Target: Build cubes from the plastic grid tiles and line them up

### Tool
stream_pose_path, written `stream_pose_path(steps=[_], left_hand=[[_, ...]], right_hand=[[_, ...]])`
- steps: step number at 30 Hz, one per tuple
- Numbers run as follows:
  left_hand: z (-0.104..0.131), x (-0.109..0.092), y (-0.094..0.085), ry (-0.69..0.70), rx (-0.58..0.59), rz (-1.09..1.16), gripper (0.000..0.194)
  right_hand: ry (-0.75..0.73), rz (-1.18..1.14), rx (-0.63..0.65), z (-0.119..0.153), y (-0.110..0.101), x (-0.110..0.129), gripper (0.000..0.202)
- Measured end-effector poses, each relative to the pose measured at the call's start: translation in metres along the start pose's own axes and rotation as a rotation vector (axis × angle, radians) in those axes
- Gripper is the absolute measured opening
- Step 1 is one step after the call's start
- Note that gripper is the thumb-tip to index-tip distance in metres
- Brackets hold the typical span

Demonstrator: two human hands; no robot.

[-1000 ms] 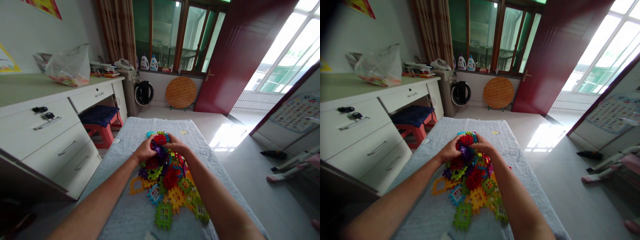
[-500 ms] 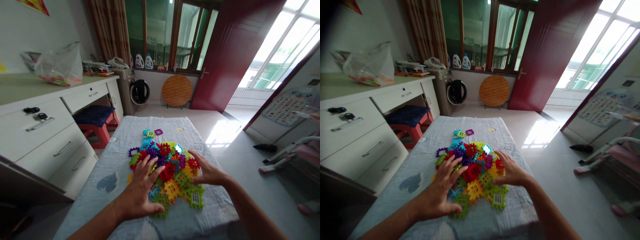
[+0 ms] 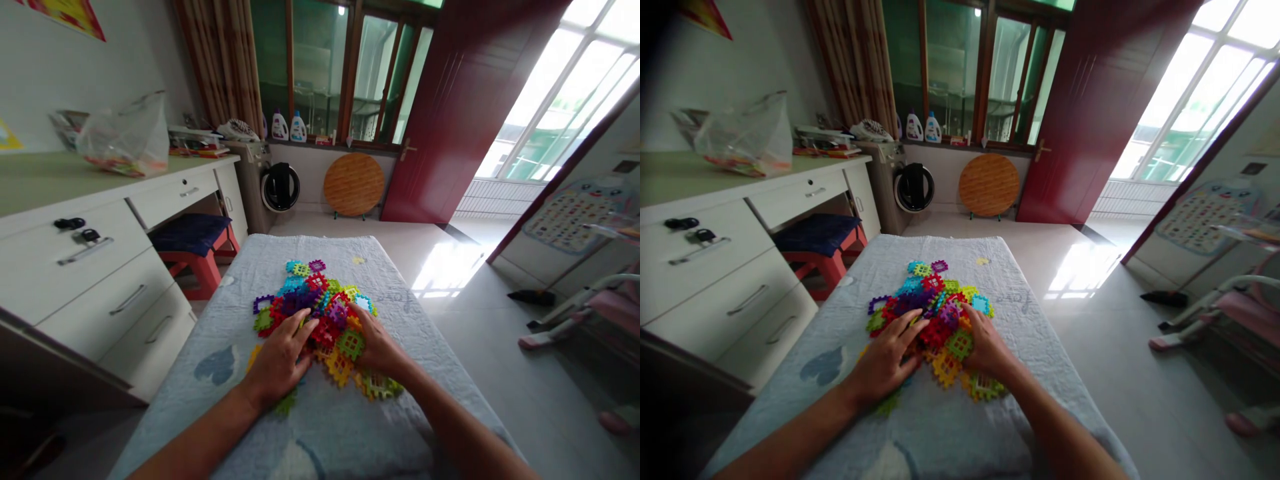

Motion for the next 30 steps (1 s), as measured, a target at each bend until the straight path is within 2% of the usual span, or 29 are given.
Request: stream_pose_path(steps=[3, 5, 9, 12, 15, 17, 19, 22, 24, 26, 28, 30], left_hand=[[-0.006, 0.012, -0.001, -0.036, -0.068, 0.051, 0.051], [-0.008, 0.018, -0.002, -0.057, -0.113, 0.090, 0.047], [-0.008, 0.024, -0.012, -0.126, -0.220, 0.111, 0.037], [-0.003, 0.021, -0.021, -0.188, -0.283, 0.087, 0.032], [0.005, 0.005, -0.029, -0.179, -0.311, 0.048, 0.044], [0.013, -0.011, -0.029, -0.107, -0.272, 0.021, 0.061], [0.021, -0.028, -0.026, -0.003, -0.185, 0.002, 0.078], [0.032, -0.048, -0.014, 0.158, -0.004, -0.012, 0.090], [0.034, -0.057, -0.005, 0.249, 0.105, -0.008, 0.088], [0.032, -0.063, 0.005, 0.308, 0.194, 0.001, 0.082], [0.028, -0.066, 0.013, 0.313, 0.254, 0.000, 0.073], [0.022, -0.066, 0.017, 0.263, 0.264, -0.012, 0.059]], right_hand=[[0.040, -0.142, -0.043, -0.011, 0.005, 0.005, 0.086], [0.120, -0.213, -0.078, -0.020, 0.005, 0.011, 0.079], [0.239, -0.202, -0.160, -0.038, 0.008, 0.027, 0.077], [0.155, -0.203, -0.119, -0.051, 0.014, 0.046, 0.091], [-0.002, -0.204, -0.041, -0.062, 0.015, 0.066, 0.097], [-0.089, -0.189, 0.051, -0.068, 0.009, 0.075, 0.086], [-0.133, -0.166, 0.154, -0.075, -0.001, 0.079, 0.065], [-0.093, -0.081, 0.197, -0.095, -0.016, 0.075, 0.039], [-0.030, -0.004, 0.151, -0.115, -0.019, 0.070, 0.029], [-0.004, 0.062, 0.116, -0.137, -0.011, 0.067, 0.026], [-0.062, 0.110, 0.123, -0.157, 0.003, 0.066, 0.038], [-0.144, 0.149, 0.219, -0.171, 0.020, 0.067, 0.049]])
Point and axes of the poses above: each hand's wrist, its own z-axis away from the middle knuckle, its own y-axis out of the palm, x = y × z, the point moved 1 cm from there along -z, towards the middle knuckle, and after that the axes turned 2 degrees about z, right-handed, at the moved point
